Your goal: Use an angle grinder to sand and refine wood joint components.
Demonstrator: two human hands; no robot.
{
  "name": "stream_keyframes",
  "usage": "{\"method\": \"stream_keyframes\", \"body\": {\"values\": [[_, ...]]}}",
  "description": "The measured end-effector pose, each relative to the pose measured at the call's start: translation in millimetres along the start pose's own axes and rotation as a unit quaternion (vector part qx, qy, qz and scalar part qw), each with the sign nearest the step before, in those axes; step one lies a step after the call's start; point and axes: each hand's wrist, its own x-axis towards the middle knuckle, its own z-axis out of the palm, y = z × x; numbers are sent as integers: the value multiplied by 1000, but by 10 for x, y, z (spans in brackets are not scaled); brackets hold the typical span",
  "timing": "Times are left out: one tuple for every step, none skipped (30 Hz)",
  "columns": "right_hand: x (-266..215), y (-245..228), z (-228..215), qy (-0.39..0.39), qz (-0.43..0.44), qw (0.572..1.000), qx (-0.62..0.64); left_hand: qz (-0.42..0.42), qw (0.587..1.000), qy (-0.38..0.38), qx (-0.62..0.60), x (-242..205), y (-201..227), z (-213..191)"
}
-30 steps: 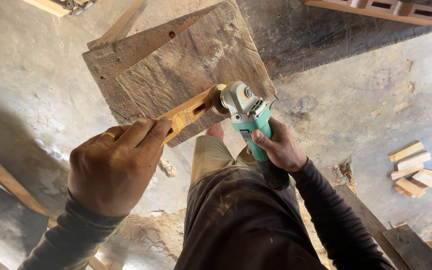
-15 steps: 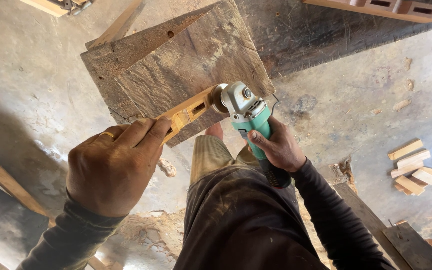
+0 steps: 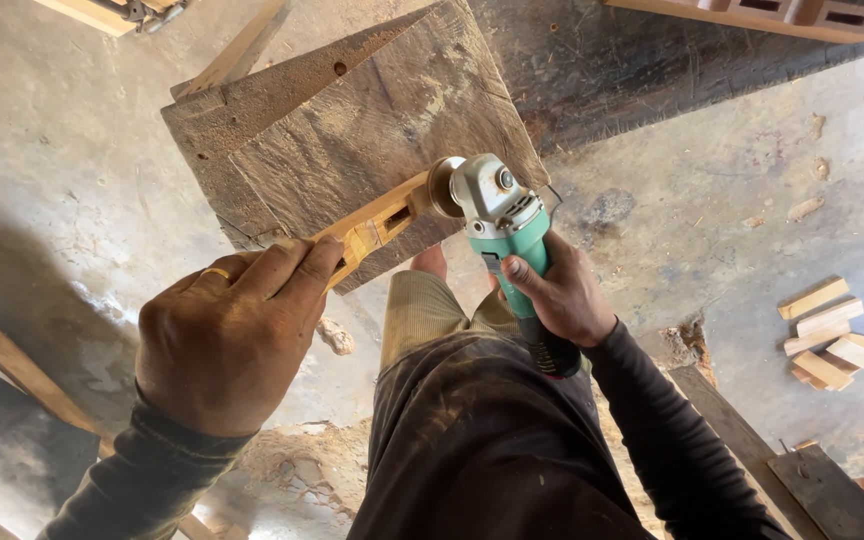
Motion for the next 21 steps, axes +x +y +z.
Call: {"method": "stream_keyframes", "body": {"values": [[15,27,-10,-18,-7,999,42,0,1000,-3,3,3,3,-6],[22,19,-9,-18,-7,999,42,1,1000,-4,3,-2,3,6],[28,10,-10,-45,3,995,84,-3,1000,-5,7,-6,4,16],[46,-5,-11,-73,11,989,125,-6,1000,-4,12,-7,0,23],[56,6,-4,-73,10,989,126,-6,1000,-3,13,-3,-2,23],[63,19,5,-78,13,988,130,-3,1000,-3,12,-4,0,23],[70,32,15,-83,16,987,135,0,1000,-2,11,-6,1,23],[74,33,17,-83,15,987,135,0,1000,-1,11,-4,5,17],[78,34,19,-83,15,987,136,-1,1000,-3,9,0,9,11],[83,33,20,-83,15,987,136,-3,1000,-6,7,5,14,2],[89,42,19,-84,15,987,137,-3,1000,-6,7,8,17,-2],[90,53,19,-84,16,987,137,-7,1000,-7,5,8,20,-3],[91,65,19,-84,18,987,138,-11,1000,-8,3,9,24,-3],[94,46,13,-84,18,987,138,-11,1000,-8,3,10,25,-2],[96,26,6,-81,17,989,126,-6,1000,-4,6,12,27,-1],[98,6,2,-78,16,990,114,-1,1000,0,10,11,27,0],[100,14,2,-78,16,990,114,-1,1000,0,9,14,31,-5],[106,22,1,-75,12,992,105,-3,1000,-4,10,20,34,-9],[112,30,-1,-71,9,993,96,-4,1000,-7,11,26,37,-13],[108,30,-2,-71,9,993,96,-4,1000,-8,11,24,37,-13],[105,30,-3,-54,5,997,53,-2,1000,-7,15,21,37,-14]]}}
